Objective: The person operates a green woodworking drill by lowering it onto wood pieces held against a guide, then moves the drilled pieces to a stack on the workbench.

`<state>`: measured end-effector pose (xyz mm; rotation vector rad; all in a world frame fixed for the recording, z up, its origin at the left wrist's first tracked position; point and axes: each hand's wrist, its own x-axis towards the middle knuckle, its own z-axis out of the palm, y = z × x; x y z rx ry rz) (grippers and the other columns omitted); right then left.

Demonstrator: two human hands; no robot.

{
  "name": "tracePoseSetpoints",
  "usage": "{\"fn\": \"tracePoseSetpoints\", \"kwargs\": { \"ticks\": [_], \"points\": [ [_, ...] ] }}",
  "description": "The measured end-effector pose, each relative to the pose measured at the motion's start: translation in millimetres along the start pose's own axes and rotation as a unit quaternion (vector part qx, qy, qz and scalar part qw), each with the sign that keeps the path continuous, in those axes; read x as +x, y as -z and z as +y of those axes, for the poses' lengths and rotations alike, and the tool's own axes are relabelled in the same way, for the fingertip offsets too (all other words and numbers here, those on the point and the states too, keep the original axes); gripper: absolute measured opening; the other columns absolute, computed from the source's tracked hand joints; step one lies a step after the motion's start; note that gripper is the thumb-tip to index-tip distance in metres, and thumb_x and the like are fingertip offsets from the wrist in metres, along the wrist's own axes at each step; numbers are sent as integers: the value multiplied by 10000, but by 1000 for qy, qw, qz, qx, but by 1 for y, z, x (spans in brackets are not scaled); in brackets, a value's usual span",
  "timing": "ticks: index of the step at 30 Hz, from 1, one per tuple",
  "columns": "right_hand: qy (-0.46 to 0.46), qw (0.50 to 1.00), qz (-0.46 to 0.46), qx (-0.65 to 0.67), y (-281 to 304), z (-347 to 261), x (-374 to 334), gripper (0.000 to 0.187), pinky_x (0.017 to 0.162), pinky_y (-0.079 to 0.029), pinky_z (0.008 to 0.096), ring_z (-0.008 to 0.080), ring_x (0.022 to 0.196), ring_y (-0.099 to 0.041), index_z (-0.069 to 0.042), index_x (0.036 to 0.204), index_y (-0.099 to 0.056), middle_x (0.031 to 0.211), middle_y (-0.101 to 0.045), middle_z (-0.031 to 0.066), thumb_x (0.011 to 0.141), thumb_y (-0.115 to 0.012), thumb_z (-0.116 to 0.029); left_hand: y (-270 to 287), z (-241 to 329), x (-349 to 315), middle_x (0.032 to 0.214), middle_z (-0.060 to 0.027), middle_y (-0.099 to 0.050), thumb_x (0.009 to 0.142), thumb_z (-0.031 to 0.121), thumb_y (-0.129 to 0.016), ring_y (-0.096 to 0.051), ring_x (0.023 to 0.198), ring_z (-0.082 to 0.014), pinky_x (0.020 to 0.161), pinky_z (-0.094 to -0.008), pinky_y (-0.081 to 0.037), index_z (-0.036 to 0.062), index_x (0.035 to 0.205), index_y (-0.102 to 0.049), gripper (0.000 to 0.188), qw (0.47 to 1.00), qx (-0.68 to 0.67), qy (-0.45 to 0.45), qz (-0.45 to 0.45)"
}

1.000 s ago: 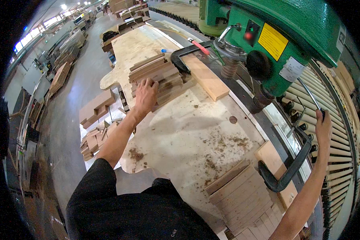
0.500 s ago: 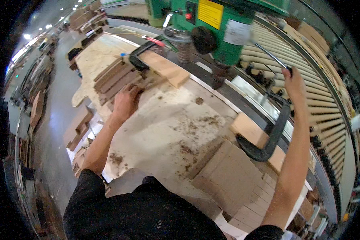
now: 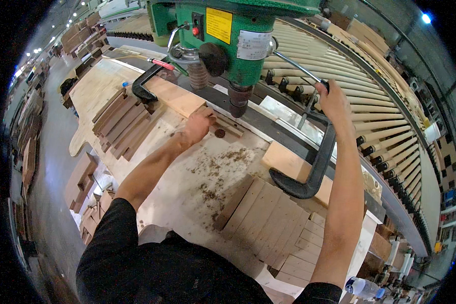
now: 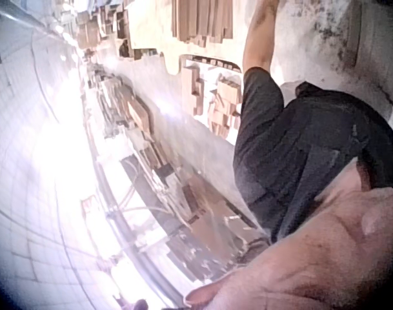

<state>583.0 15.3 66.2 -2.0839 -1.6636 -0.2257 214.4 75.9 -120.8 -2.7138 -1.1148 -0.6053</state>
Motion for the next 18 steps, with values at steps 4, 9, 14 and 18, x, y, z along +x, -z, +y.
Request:
{"fn": "tracePoseSetpoints", "kwargs": {
  "ticks": [4, 9, 14, 18],
  "points": [
    [10, 1000, 3, -11, 3, 3, 4, 440, 766, -453, 514, 454, 934, -580, -16, 1015, -546, 963, -620, 268, 931, -493, -445, 3, -9, 5, 928, -84, -538, 685, 29, -582, -566, 926, -285, 795, -371, -480, 77, 880, -647, 211, 998, -16, -56, 19],
    [-3, 998, -55, -15, 7, -2, 7, 471, 835, -451, 487, 421, 1008, -575, -47, 1116, -559, 1034, -630, 227, 933, -467, -472, -6, -21, 22, 923, -96, -536, 684, 34, -596, -557, 931, -292, 790, -384, -477, 61, 830, -592, 149, 997, -6, -70, 14],
    [51, 993, -65, -90, 18, -4, 18, 418, 865, -444, 480, 415, 1016, -571, -37, 1137, -560, 1052, -625, 232, 925, -482, -389, 10, -12, 27, 958, -100, -548, 739, 79, -612, -539, 1010, -275, 863, -387, -442, 43, 971, -609, 235, 998, 23, -48, -32],
    [115, 980, -117, -109, 9, -8, 36, 329, 860, -450, 478, 418, 987, -580, -16, 1102, -576, 1023, -624, 249, 868, -498, -234, 5, -12, 32, 1213, -159, -510, 743, 198, -687, -452, 1194, -332, 1014, -407, -381, 19, 1239, -497, 560, 998, -33, -31, 52]
  ]
}}
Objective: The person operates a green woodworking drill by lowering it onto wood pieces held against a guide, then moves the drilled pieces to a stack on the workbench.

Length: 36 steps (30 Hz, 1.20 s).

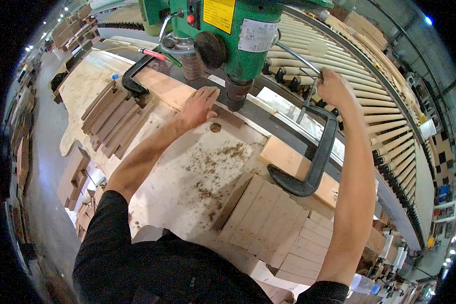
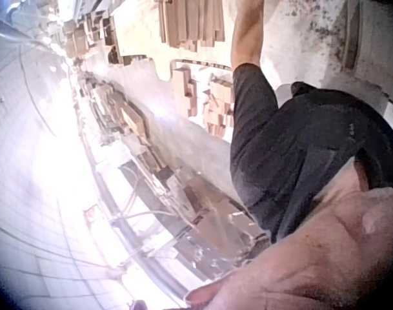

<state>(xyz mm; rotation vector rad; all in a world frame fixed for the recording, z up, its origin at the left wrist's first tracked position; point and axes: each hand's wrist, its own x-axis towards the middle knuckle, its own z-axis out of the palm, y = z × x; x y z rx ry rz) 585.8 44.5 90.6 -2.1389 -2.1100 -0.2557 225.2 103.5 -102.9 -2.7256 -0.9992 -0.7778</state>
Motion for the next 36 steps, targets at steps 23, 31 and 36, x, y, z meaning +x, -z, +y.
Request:
{"fn": "tracePoseSetpoints", "kwargs": {
  "ticks": [23, 31, 36],
  "points": [
    [-78, 889, 123, 434, -194, -89, 91, 405, 603, -480, 342, 211, 587, -629, -20, 680, -675, 592, -632, 101, 891, -550, -343, -7, -24, 6, 1370, -146, -472, 778, 226, -690, -410, 1297, -324, 1074, -391, -360, 8, 1294, -485, 596, 994, -42, 17, -102],
    [-102, 888, -3, 447, -179, -71, 72, 380, 612, -478, 338, 209, 604, -626, 2, 750, -646, 616, -632, 100, 847, -572, -358, -5, -24, 5, 1422, -125, -419, 824, 284, -656, -367, 1331, -303, 1081, -394, -356, 41, 1341, -452, 607, 989, -28, 32, -142],
    [-133, 972, 57, 187, -118, -12, 15, 381, 721, -491, 450, 354, 794, -649, -74, 959, -683, 805, -672, 174, 860, -581, -427, -10, -24, 7, 1416, -128, -426, 801, 306, -672, -369, 1328, -307, 1085, -400, -346, 47, 1335, -461, 629, 992, -38, 19, -122]
  ]
}}
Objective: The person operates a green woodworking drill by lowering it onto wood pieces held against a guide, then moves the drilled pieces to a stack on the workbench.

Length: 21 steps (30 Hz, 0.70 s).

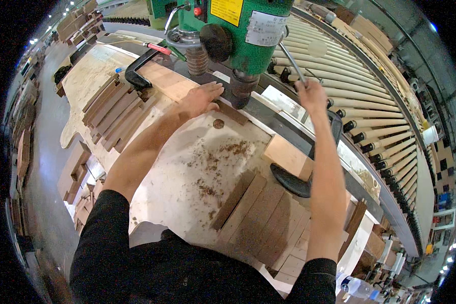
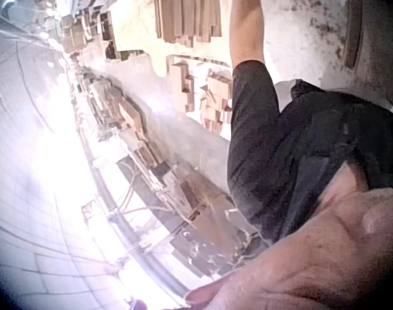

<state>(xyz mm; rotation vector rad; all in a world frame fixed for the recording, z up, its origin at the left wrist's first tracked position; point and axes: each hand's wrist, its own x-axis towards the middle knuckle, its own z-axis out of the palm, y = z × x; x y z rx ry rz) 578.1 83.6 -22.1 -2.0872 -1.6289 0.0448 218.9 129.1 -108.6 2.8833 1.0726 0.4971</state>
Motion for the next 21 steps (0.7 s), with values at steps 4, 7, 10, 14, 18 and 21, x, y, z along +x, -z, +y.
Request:
{"fn": "tracePoseSetpoints", "kwargs": {
  "ticks": [4, 7, 10, 14, 18, 21],
  "points": [
    [58, 988, 95, -111, 60, -17, -23, 353, 776, -483, 478, 377, 907, -625, -110, 1044, -641, 941, -667, 156, 865, -580, -409, -1, -9, -3, 1406, -134, -437, 796, 308, -675, -370, 1326, -307, 1079, -400, -349, 51, 1331, -468, 628, 999, -8, -39, 11],
    [42, 977, 121, -171, 76, -35, -25, 295, 771, -482, 476, 368, 934, -614, -96, 999, -619, 975, -659, 146, 859, -598, -354, 0, -3, -3, 1385, -143, -460, 795, 316, -671, -382, 1316, -308, 1080, -398, -342, 27, 1317, -477, 628, 1000, -10, -27, -7],
    [58, 976, 124, -170, 68, -35, -21, 274, 766, -474, 486, 388, 904, -610, -69, 960, -599, 953, -649, 174, 856, -604, -322, -2, -8, -4, 1379, -148, -465, 791, 307, -673, -392, 1307, -313, 1091, -394, -324, 18, 1314, -478, 628, 999, -18, -22, 29],
    [-4, 1000, 20, -19, 10, 12, -6, 304, 806, -460, 460, 379, 935, -603, -28, 969, -568, 958, -627, 228, 877, -571, -317, -2, -3, 4, 1330, -147, -500, 769, 260, -687, -429, 1269, -337, 1053, -410, -353, -6, 1255, -501, 585, 996, -52, -40, 55],
    [6, 995, 3, 104, -62, -20, 5, 329, 879, -439, 375, 281, 974, -590, -4, 1085, -556, 1029, -629, 178, 911, -552, -283, -2, -9, 0, 1331, -170, -503, 776, 273, -670, -420, 1281, -337, 1062, -413, -345, -10, 1249, -514, 572, 996, -56, -46, 52],
    [48, 927, -28, 372, -94, -61, 5, 340, 950, -397, 332, 226, 1079, -521, -7, 1200, -537, 1203, -568, 127, 935, -536, -220, -11, -16, -7, 1319, -177, -509, 761, 231, -684, -420, 1280, -343, 1058, -417, -349, -14, 1242, -516, 566, 995, -66, -40, 65]
  ]
}}
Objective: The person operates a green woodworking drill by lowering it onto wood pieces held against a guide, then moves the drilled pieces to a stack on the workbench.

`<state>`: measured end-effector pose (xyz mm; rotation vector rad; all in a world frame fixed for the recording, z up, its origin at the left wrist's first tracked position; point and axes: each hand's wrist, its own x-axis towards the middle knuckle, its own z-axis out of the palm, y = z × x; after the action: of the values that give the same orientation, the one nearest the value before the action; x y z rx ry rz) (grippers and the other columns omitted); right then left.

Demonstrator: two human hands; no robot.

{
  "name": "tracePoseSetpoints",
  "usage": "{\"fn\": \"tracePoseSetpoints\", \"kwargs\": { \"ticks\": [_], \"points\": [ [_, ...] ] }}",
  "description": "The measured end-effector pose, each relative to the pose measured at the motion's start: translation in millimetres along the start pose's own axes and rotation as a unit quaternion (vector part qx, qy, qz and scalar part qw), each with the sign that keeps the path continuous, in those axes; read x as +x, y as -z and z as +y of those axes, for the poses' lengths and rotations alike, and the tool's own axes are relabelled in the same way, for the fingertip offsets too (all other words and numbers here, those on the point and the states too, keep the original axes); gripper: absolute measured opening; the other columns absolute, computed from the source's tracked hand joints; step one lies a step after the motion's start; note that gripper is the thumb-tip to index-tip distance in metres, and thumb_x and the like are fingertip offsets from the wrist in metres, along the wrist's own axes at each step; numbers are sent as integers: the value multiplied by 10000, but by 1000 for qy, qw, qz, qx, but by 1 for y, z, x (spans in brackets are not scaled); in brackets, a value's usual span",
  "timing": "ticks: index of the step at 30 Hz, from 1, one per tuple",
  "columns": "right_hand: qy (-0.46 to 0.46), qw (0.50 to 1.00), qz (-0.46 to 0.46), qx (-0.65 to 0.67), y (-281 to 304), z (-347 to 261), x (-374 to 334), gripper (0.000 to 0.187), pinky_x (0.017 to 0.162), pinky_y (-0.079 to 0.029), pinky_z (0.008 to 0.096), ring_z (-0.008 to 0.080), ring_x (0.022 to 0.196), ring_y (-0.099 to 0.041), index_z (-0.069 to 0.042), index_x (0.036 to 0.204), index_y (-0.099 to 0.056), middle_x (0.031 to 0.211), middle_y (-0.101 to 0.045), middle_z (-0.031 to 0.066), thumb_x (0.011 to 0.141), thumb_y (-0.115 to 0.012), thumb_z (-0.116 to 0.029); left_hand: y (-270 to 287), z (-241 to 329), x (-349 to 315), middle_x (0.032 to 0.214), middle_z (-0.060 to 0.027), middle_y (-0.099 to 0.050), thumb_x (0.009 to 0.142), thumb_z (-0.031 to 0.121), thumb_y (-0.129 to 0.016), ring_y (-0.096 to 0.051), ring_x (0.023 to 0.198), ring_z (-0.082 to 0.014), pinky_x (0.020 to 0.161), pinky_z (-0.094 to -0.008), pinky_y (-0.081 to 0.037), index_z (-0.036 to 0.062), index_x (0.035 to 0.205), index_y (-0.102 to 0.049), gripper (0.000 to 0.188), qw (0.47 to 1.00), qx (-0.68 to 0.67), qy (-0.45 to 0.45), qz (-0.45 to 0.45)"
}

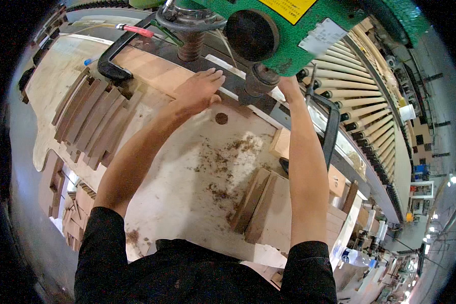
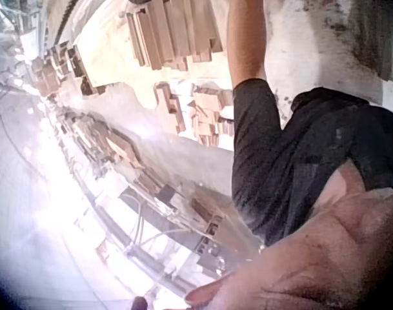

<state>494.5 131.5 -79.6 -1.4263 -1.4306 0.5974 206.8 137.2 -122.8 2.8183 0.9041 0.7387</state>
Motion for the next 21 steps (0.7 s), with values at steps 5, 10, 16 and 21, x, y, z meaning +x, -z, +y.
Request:
{"fn": "tracePoseSetpoints", "kwargs": {
  "ticks": [5, 10, 16, 21],
  "points": [
    [-56, 987, -71, 136, 5, 14, 11, 396, 976, -396, 337, 178, 1145, -501, -74, 1282, -508, 1276, -525, 46, 936, -557, -260, 4, 11, 12, 1339, -164, -492, 759, 204, -694, -411, 1290, -332, 1072, -407, -343, 7, 1280, -495, 592, 1000, -3, -2, 1],
    [6, 982, 36, -187, 25, 3, -7, 331, 819, -454, 398, 330, 896, -589, 4, 1097, -544, 974, -617, 222, 938, -509, -284, 3, 4, 6, 1384, -160, -447, 781, 231, -676, -398, 1301, -325, 1086, -397, -331, 19, 1310, -473, 605, 999, 29, 11, -36],
    [77, 886, 59, -454, 148, -50, -40, 359, 717, -435, 501, 431, 875, -579, -19, 975, -499, 881, -600, 228, 924, -542, -371, 29, -13, 6, 1417, -156, -406, 770, 244, -691, -370, 1310, -342, 1096, -414, -315, 89, 1376, -437, 676, 985, 120, 70, -100],
    [113, 889, 37, -441, 162, -87, -42, 327, 713, -442, 476, 415, 849, -586, -31, 1024, -539, 891, -608, 213, 924, -549, -343, 13, -6, 17, 1402, -166, -419, 743, 291, -726, -370, 1305, -352, 1094, -429, -305, 97, 1333, -494, 662, 995, 57, 25, -73]
  ]
}}
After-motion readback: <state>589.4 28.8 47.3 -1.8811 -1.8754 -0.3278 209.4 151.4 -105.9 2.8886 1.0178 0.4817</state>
